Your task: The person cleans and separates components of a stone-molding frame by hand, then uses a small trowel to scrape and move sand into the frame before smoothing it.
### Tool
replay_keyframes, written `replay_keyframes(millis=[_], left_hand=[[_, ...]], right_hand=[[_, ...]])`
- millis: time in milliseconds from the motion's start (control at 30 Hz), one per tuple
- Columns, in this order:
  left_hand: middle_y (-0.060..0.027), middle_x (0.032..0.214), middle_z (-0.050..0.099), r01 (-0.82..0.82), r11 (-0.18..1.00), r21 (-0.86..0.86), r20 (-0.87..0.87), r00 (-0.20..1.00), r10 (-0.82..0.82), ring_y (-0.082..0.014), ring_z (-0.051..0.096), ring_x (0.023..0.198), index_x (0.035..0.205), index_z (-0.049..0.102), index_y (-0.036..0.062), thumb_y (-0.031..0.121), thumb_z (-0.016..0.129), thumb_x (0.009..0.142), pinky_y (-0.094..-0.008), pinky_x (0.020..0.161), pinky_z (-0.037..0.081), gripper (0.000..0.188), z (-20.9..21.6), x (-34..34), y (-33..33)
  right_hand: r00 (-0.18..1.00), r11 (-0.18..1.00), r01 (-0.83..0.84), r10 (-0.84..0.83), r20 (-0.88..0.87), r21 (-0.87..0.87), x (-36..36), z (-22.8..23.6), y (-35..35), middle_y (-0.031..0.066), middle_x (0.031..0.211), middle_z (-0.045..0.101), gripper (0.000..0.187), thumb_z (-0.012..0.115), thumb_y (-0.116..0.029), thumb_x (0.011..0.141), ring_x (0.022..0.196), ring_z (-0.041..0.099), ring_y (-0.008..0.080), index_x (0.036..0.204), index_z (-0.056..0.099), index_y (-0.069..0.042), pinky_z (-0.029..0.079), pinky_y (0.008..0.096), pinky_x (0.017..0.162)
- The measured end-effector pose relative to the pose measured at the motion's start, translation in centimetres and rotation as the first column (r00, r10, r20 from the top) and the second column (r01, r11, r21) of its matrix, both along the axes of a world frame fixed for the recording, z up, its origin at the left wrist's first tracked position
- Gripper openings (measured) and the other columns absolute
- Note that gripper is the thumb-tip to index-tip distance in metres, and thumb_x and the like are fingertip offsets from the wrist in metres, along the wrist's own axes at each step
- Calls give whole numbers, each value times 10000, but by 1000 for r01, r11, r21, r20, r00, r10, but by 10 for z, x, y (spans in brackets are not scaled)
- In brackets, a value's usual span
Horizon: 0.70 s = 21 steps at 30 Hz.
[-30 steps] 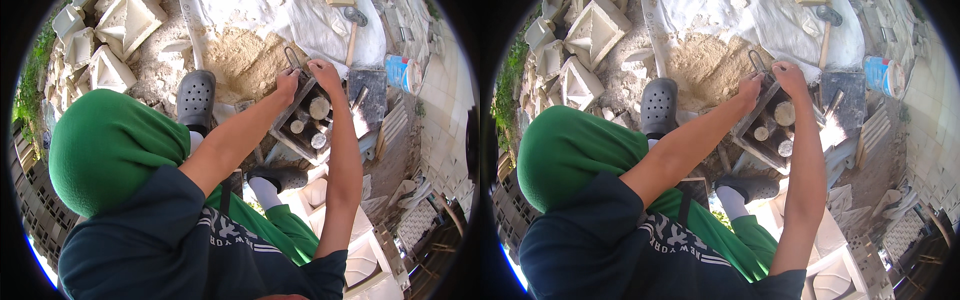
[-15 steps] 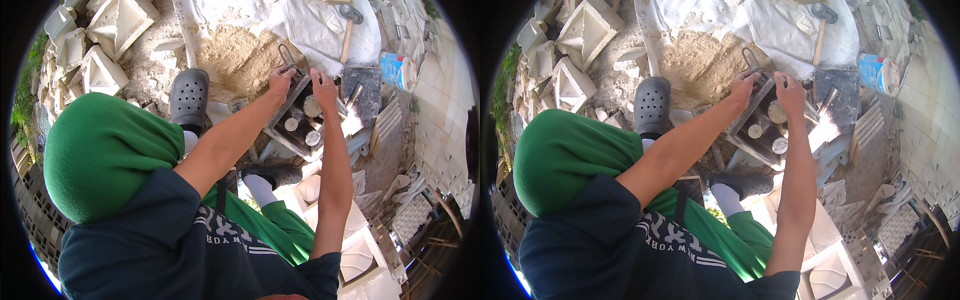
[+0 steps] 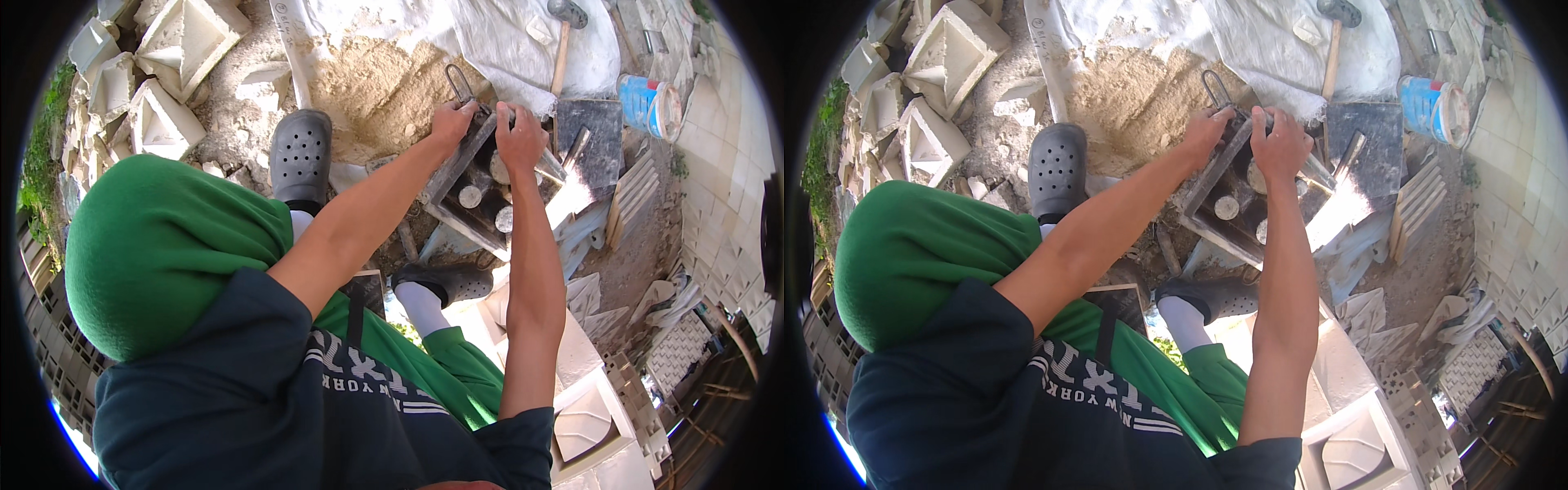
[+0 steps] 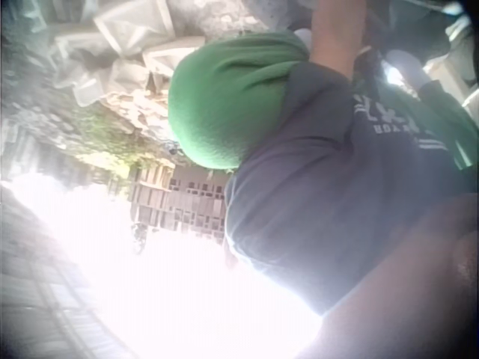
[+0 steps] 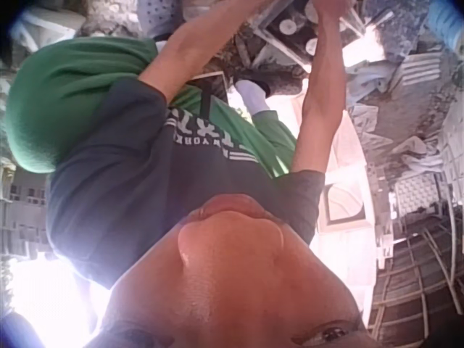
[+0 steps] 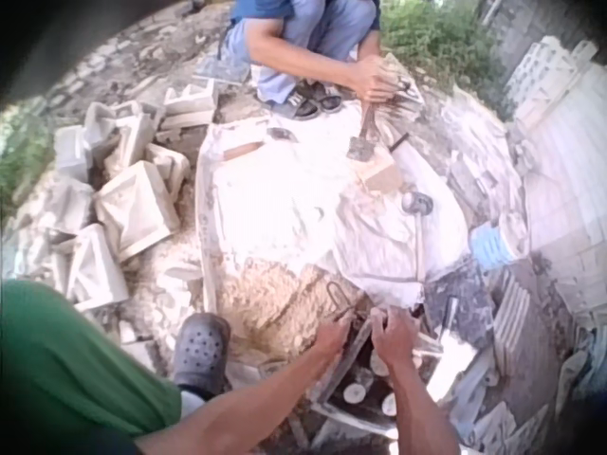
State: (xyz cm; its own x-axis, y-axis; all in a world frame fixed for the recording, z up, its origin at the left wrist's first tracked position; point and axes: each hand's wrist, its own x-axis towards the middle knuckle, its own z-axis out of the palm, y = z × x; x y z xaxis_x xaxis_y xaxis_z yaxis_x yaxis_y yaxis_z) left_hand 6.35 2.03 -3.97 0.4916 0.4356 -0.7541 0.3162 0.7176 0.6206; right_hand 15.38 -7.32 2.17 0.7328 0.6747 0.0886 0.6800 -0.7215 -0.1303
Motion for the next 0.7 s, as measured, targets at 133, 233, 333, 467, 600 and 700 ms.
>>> replay_keyframes(millis=[133, 233, 333, 467, 600, 700], left_hand=[[-51, 877, 639, -12, 993, -120, 35, 999, 16, -157, 602, 771, 962, 676, 30, 169, 651, 866, -300, 662, 510, 171, -9, 4, 7], [-46, 901, 651, -91, 968, -234, 100, 988, 117, -138, 610, 775, 972, 680, 57, 125, 584, 909, -292, 651, 509, 133, -13, 10, -2], [-30, 902, 658, -138, 936, -323, 77, 982, 171, -114, 611, 765, 1004, 678, 75, 97, 539, 934, -277, 644, 496, 158, 5, 7, -8], [-18, 914, 664, -157, 936, -315, 70, 980, 187, -102, 611, 769, 1055, 666, 76, 94, 510, 948, -265, 648, 488, 190, 6, 4, -10], [-19, 956, 670, -258, 902, -345, 73, 951, 300, -99, 607, 781, 1083, 646, 76, 95, 515, 947, -269, 663, 487, 190, -9, 8, -15], [-22, 982, 664, -305, 903, -303, 39, 943, 332, -105, 605, 811, 1132, 610, 73, 110, 536, 941, -280, 673, 493, 208, -5, 11, -16]], right_hand=[[911, 939, 142, -248, -329, -315, 16, 11, 23, 105, 1095, 690, 443, 580, -493, 880, 1057, 633, 287, 1144, 679, -151, 419, 450, 935], [755, 961, -170, -13, -655, -216, 62, -6, 39, 172, 1158, 662, 571, 611, -524, 838, 1114, 611, 334, 1213, 645, -95, 442, 440, 959], [768, 931, -214, -27, -640, -296, 59, -9, 74, 195, 1165, 653, 674, 657, -538, 788, 1110, 611, 355, 1239, 608, -39, 474, 413, 926], [809, 834, -340, 23, -588, -435, 51, -19, 99, 210, 1176, 643, 714, 737, -464, 724, 1113, 607, 361, 1239, 579, 4, 477, 402, 931], [780, 839, -401, 101, -618, -369, 56, -32, 102, 215, 1174, 640, 645, 794, -328, 665, 1094, 613, 361, 1182, 592, -1, 486, 414, 919], [758, 841, -423, 125, -641, -337, 60, -33, 100, 221, 1130, 652, 555, 784, -271, 673, 1060, 625, 361, 1139, 617, -20, 494, 422, 897]])
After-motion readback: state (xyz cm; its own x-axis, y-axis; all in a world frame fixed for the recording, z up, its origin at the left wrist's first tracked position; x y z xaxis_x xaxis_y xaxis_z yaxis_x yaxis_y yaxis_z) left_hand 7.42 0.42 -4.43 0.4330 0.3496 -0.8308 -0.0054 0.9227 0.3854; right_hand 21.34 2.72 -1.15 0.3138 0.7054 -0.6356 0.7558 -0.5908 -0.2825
